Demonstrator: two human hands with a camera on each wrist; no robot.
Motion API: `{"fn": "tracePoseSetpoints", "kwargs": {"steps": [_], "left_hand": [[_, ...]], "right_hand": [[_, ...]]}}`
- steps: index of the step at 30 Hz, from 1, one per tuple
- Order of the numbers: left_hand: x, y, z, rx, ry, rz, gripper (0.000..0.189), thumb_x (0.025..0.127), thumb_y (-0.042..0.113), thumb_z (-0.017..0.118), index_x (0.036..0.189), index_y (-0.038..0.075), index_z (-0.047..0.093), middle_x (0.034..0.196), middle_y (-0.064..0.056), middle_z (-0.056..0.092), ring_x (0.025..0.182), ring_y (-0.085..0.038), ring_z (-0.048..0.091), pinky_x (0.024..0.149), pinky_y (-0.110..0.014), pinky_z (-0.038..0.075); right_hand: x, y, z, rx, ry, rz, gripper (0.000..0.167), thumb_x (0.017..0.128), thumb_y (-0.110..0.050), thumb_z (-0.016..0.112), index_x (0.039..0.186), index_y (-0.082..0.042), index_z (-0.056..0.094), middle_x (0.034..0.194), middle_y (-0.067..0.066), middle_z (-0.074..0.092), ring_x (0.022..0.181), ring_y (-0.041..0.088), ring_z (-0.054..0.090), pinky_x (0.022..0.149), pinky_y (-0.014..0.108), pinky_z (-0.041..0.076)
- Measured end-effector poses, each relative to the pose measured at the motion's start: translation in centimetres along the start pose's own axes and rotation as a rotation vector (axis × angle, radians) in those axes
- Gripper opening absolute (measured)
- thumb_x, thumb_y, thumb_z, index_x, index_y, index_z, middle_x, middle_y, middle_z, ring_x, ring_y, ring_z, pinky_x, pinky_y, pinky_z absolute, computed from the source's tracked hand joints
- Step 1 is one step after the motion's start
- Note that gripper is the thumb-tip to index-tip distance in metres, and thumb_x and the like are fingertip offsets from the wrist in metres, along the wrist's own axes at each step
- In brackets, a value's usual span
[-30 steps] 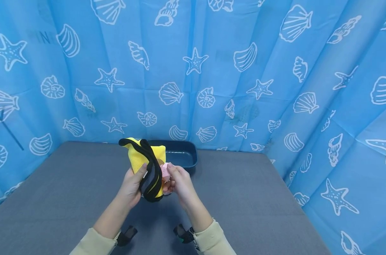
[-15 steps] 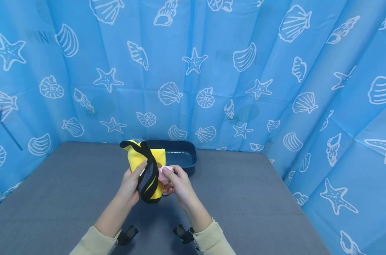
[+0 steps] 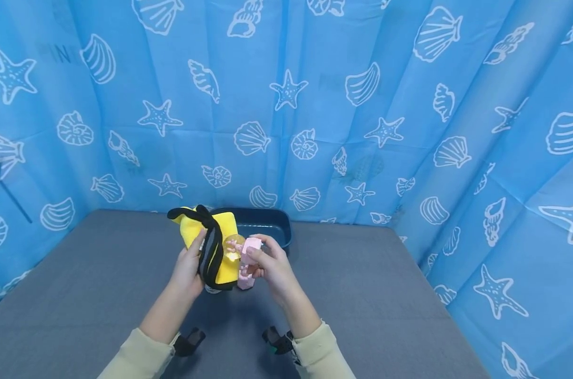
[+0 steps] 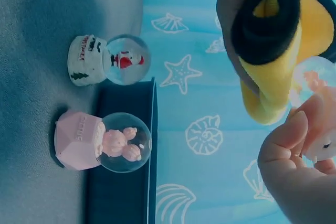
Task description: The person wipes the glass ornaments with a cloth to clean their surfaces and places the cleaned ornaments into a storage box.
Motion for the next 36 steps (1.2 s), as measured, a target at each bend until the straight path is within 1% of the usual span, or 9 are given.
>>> {"fn": "tracePoseSetpoints", "kwargs": {"steps": [5,8,12,17,20,23,27,30,36], "left_hand": [[0.1,0.4,0.1,-0.153,-0.103,-0.127,0.068,0.087,0.055,0.064,0.136,0.016,0.04,0.124,-0.001,0.056,0.107,-0.01,0.06,0.098,-0.029,0.046],[0.1,0.3,0.3,-0.138,-0.162,-0.153,0.063,0.088,0.055,0.062,0.134,0.017,0.042,0.12,0.001,0.057,0.105,-0.01,0.06,0.096,-0.029,0.048],[0.2,-0.2,0.5,-0.067,-0.214,-0.117,0.056,0.094,0.044,0.061,0.135,0.013,0.04,0.118,-0.002,0.057,0.102,-0.012,0.061,0.096,-0.03,0.049],[0.3,-1.0,0.6,-0.07,-0.171,-0.092,0.057,0.093,0.037,0.064,0.136,0.009,0.039,0.118,-0.004,0.056,0.1,-0.012,0.063,0.095,-0.032,0.049],[0.5,-1.2,0.6,-0.082,-0.135,-0.087,0.062,0.091,0.039,0.064,0.137,0.007,0.038,0.117,-0.003,0.058,0.099,-0.01,0.064,0.094,-0.03,0.049],[0.6,-1.4,0.4,-0.09,-0.117,-0.091,0.055,0.093,0.038,0.06,0.135,0.007,0.04,0.11,-0.002,0.06,0.095,-0.009,0.065,0.091,-0.028,0.051],[0.6,-1.5,0.4,-0.069,-0.145,-0.072,0.041,0.098,0.032,0.057,0.127,0.006,0.043,0.099,-0.001,0.061,0.088,-0.008,0.066,0.083,-0.025,0.054],[0.5,-1.5,0.3,-0.027,-0.156,-0.054,0.038,0.099,0.03,0.056,0.126,0.005,0.043,0.097,-0.002,0.06,0.085,-0.009,0.065,0.079,-0.024,0.054],[0.6,-1.1,0.0,-0.063,-0.11,-0.023,0.059,0.095,0.038,0.06,0.139,0.007,0.037,0.115,-0.003,0.058,0.098,-0.009,0.064,0.09,-0.027,0.051]], "right_hand": [[0.5,0.1,0.0,0.013,0.04,-0.041,0.048,0.094,-0.01,0.057,0.139,-0.002,0.04,0.108,0.014,0.052,0.08,0.019,0.056,0.073,0.024,0.05],[0.8,0.3,0.1,-0.034,0.063,-0.066,0.052,0.095,-0.009,0.06,0.141,-0.002,0.038,0.118,0.019,0.051,0.087,0.02,0.055,0.077,0.027,0.051],[1.2,0.6,0.3,-0.092,0.074,-0.092,0.057,0.094,-0.012,0.064,0.142,-0.001,0.036,0.127,0.021,0.052,0.091,0.019,0.054,0.079,0.027,0.051],[1.3,1.1,0.6,-0.136,0.042,-0.133,0.06,0.093,-0.004,0.064,0.144,0.003,0.032,0.129,0.023,0.052,0.097,0.022,0.054,0.089,0.028,0.051],[1.5,1.3,0.7,-0.169,0.07,-0.138,0.061,0.091,-0.002,0.066,0.143,0.004,0.035,0.129,0.022,0.054,0.097,0.024,0.055,0.091,0.031,0.051],[1.6,1.6,0.6,-0.173,0.12,-0.133,0.059,0.091,-0.005,0.068,0.141,0.003,0.04,0.128,0.021,0.055,0.097,0.024,0.055,0.09,0.03,0.051],[1.6,1.6,0.4,-0.099,0.159,-0.127,0.055,0.092,-0.008,0.066,0.141,0.002,0.042,0.128,0.02,0.055,0.099,0.023,0.053,0.086,0.026,0.05],[1.5,1.5,0.3,-0.044,0.166,-0.125,0.053,0.094,-0.01,0.063,0.141,0.001,0.041,0.129,0.018,0.055,0.099,0.021,0.053,0.082,0.027,0.048],[1.3,1.1,0.1,0.13,0.156,-0.107,0.046,0.1,-0.019,0.053,0.137,0.004,0.041,0.121,0.012,0.056,0.097,0.017,0.056,0.083,0.027,0.048]]}}
Point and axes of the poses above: each hand's wrist, its own x-axis towards the middle knuckle, its own z-axis out of the palm, y = z × x, the point moved 1 cm from there along x, towards the middle knuckle
